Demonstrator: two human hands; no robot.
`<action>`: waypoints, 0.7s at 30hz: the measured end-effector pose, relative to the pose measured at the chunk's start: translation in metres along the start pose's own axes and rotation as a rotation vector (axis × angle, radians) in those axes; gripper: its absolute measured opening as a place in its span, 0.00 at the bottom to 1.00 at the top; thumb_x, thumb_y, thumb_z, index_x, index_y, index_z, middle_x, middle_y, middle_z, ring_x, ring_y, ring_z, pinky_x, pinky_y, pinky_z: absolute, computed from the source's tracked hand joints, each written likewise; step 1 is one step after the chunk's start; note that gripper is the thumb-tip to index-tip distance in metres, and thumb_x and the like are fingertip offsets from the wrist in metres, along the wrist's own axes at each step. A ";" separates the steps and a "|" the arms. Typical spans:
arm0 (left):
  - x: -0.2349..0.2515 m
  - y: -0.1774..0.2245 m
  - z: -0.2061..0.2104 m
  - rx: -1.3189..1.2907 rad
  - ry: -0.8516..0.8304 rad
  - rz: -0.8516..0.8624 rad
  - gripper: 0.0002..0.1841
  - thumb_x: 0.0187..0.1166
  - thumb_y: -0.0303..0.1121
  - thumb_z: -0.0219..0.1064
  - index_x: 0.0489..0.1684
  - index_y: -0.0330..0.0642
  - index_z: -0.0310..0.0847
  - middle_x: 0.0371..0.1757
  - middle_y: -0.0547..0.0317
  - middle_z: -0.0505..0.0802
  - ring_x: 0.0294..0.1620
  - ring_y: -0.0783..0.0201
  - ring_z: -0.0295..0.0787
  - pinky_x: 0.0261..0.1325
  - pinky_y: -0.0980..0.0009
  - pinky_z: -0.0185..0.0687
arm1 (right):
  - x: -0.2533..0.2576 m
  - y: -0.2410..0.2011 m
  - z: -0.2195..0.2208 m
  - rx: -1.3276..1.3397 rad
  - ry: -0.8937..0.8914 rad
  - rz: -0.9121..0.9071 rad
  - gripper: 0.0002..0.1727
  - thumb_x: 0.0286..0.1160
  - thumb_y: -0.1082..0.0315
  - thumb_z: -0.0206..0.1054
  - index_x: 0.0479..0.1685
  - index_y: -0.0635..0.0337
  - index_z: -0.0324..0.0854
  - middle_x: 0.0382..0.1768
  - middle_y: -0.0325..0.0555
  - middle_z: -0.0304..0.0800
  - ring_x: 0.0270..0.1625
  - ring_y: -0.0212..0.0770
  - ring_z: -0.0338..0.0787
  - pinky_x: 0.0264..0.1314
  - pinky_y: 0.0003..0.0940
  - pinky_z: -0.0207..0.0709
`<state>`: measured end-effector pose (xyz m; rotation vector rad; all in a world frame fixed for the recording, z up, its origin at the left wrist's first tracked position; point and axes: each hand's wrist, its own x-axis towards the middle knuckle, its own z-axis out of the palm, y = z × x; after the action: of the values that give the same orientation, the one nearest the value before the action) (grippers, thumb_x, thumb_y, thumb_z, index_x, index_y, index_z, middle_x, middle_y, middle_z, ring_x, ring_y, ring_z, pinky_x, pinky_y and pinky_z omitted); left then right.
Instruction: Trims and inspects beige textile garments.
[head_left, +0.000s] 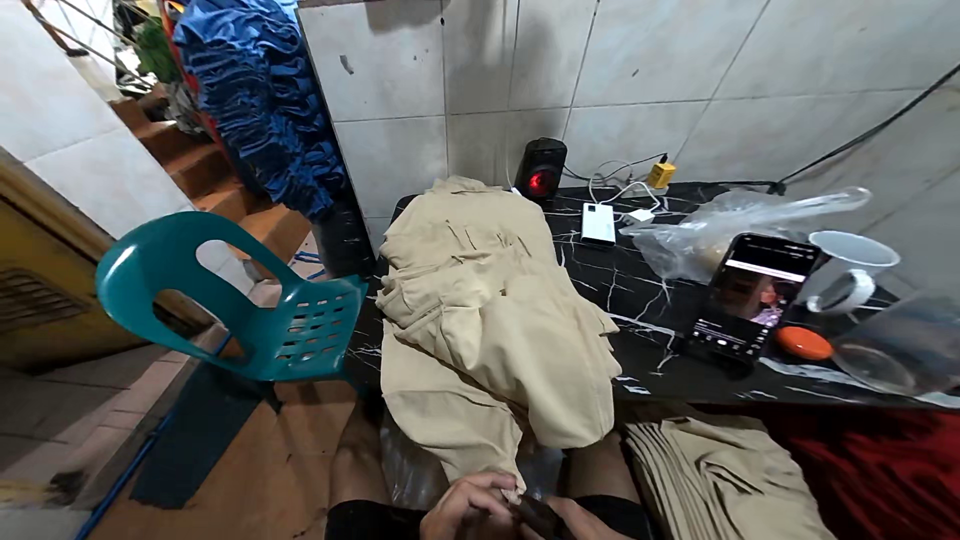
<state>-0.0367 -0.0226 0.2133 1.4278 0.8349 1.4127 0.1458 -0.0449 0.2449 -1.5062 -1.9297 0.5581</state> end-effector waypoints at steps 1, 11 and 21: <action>0.000 0.000 0.000 -0.006 0.004 -0.005 0.03 0.81 0.23 0.67 0.39 0.32 0.85 0.59 0.45 0.93 0.57 0.60 0.93 0.59 0.65 0.92 | 0.000 0.001 -0.001 -0.003 -0.010 -0.004 0.20 0.83 0.54 0.69 0.50 0.67 0.89 0.33 0.54 0.93 0.29 0.48 0.91 0.31 0.48 0.84; 0.000 0.002 0.008 -0.014 -0.006 -0.007 0.04 0.81 0.24 0.68 0.42 0.32 0.85 0.60 0.46 0.93 0.59 0.62 0.93 0.60 0.65 0.91 | 0.007 -0.005 0.018 0.309 0.223 0.098 0.20 0.78 0.59 0.74 0.51 0.72 0.87 0.30 0.51 0.89 0.28 0.35 0.84 0.34 0.31 0.81; -0.006 0.005 -0.015 0.350 -0.409 -0.101 0.21 0.91 0.42 0.58 0.42 0.32 0.90 0.40 0.48 0.94 0.39 0.60 0.92 0.49 0.60 0.90 | 0.016 0.007 0.017 0.979 0.093 0.379 0.06 0.87 0.70 0.60 0.49 0.60 0.81 0.25 0.30 0.79 0.17 0.22 0.70 0.18 0.20 0.68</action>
<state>-0.0530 -0.0277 0.2148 1.8328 0.8968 0.8784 0.1368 -0.0264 0.2316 -1.1696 -0.9932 1.3247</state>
